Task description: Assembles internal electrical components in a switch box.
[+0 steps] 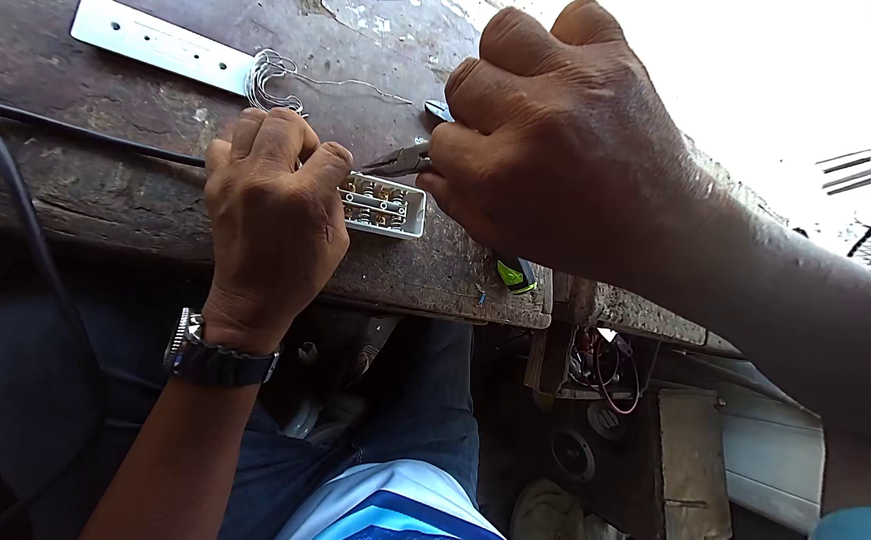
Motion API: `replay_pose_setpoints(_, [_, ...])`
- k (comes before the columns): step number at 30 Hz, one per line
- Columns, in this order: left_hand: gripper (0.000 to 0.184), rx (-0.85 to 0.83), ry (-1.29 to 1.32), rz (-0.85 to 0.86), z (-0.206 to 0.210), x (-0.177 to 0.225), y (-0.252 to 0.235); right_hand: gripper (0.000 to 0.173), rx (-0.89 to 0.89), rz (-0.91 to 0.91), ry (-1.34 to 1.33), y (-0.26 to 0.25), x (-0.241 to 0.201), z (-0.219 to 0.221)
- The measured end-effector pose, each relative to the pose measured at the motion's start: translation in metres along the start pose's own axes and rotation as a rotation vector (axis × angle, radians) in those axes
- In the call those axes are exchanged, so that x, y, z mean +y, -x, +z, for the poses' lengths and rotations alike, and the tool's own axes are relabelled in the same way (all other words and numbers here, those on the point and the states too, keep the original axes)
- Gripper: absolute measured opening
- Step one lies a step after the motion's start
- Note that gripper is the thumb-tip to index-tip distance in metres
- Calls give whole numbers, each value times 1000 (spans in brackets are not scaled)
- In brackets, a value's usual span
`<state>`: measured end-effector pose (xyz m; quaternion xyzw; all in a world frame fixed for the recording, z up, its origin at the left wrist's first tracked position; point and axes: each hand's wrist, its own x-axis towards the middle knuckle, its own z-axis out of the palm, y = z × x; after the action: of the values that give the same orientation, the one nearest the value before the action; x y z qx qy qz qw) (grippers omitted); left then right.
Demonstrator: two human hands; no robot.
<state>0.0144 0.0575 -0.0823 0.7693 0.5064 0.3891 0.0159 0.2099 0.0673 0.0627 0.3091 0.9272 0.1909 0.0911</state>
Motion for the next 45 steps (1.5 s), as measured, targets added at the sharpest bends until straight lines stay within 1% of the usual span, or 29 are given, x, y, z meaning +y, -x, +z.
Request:
replay_pose_setpoints(7, [27, -18, -4, -3, 0, -1, -1, 38, -7, -49, -36, 1, -1, 2])
replay_pose_setpoints(10, [27, -27, 8, -8, 0, -2, -2, 38, -12, -42, -46, 3, -3, 1])
replay_pose_setpoints(15, [27, -30, 24, -19, -1, -3, -2, 38, -107, -21, -121, 1, -4, 0])
replay_pose_setpoints(21, [27, -82, 53, -20, -3, -6, -3, 37, -191, -5, -147, -8, -6, -4])
replay_pose_setpoints(26, [32, -106, 113, -12, -4, -11, -2, 41, -122, 6, -115, -3, 7, -7])
replay_pose_setpoints(31, [24, -108, 203, -31, -4, -17, -6, 42, -89, 18, -162, 7, 14, -3])
replay_pose_setpoints(38, [17, -149, 278, -32, -4, -19, -11, 44, -115, 41, -241, 8, 22, 0])
replay_pose_setpoints(42, [16, -164, 240, -9, -3, -16, -12, 44, -161, -4, -196, 3, 26, -2])
replay_pose_setpoints(45, [15, -171, 220, -1, -2, -16, -12, 40, -127, -44, -131, -3, 20, -8])
